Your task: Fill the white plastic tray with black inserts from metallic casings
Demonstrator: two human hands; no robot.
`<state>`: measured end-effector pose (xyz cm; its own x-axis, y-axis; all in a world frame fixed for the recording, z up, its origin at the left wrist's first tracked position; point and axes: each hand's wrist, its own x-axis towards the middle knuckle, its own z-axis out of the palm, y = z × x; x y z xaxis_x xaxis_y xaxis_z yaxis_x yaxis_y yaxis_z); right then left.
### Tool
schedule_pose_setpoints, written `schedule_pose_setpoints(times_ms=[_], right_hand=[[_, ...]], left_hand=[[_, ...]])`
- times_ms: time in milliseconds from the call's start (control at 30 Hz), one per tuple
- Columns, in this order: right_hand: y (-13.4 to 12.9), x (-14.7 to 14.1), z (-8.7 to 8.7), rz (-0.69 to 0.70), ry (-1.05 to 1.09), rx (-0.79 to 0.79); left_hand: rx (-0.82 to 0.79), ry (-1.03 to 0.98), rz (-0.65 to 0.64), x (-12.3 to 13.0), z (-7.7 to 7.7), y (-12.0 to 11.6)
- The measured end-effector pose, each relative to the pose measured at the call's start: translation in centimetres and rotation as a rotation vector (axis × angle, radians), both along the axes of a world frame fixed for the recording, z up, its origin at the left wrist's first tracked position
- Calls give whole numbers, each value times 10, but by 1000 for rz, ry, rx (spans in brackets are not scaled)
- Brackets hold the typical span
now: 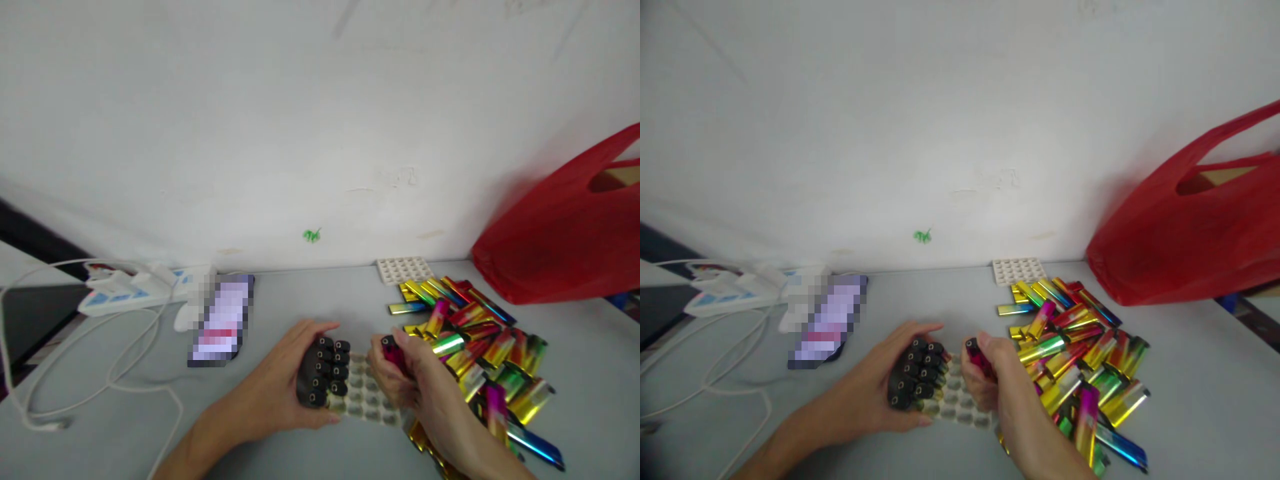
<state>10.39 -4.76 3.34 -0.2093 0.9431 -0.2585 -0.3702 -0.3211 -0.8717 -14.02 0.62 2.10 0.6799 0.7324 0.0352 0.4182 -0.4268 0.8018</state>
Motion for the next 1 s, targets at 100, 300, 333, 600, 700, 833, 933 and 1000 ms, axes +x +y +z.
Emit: schedule_pose_setpoints(times_ms=[100, 300, 333, 600, 700, 833, 933, 1000], right_hand=[[-1, 0, -1, -35, 0, 25], [-3, 4, -1, 57, 45, -8], [-3, 4, -1, 59, 55, -6], [1, 5, 7, 30, 112, -21], [2, 5, 6, 43, 103, -21], [2, 5, 4, 49, 104, -35], [0, 5, 2, 43, 102, -49], [-1, 5, 2, 36, 88, -55]], left_hand=[[-5, 0, -5, -1, -1, 0], [-7, -10, 2, 0, -1, 1], [-5, -13, -1, 0, -2, 1], [-8, -16, 3, -1, -2, 0], [-15, -11, -4, -1, -3, 1], [-16, -2, -3, -1, -3, 0], [-6, 2, -3, -1, -2, 0], [-5, 7, -3, -1, -2, 0]])
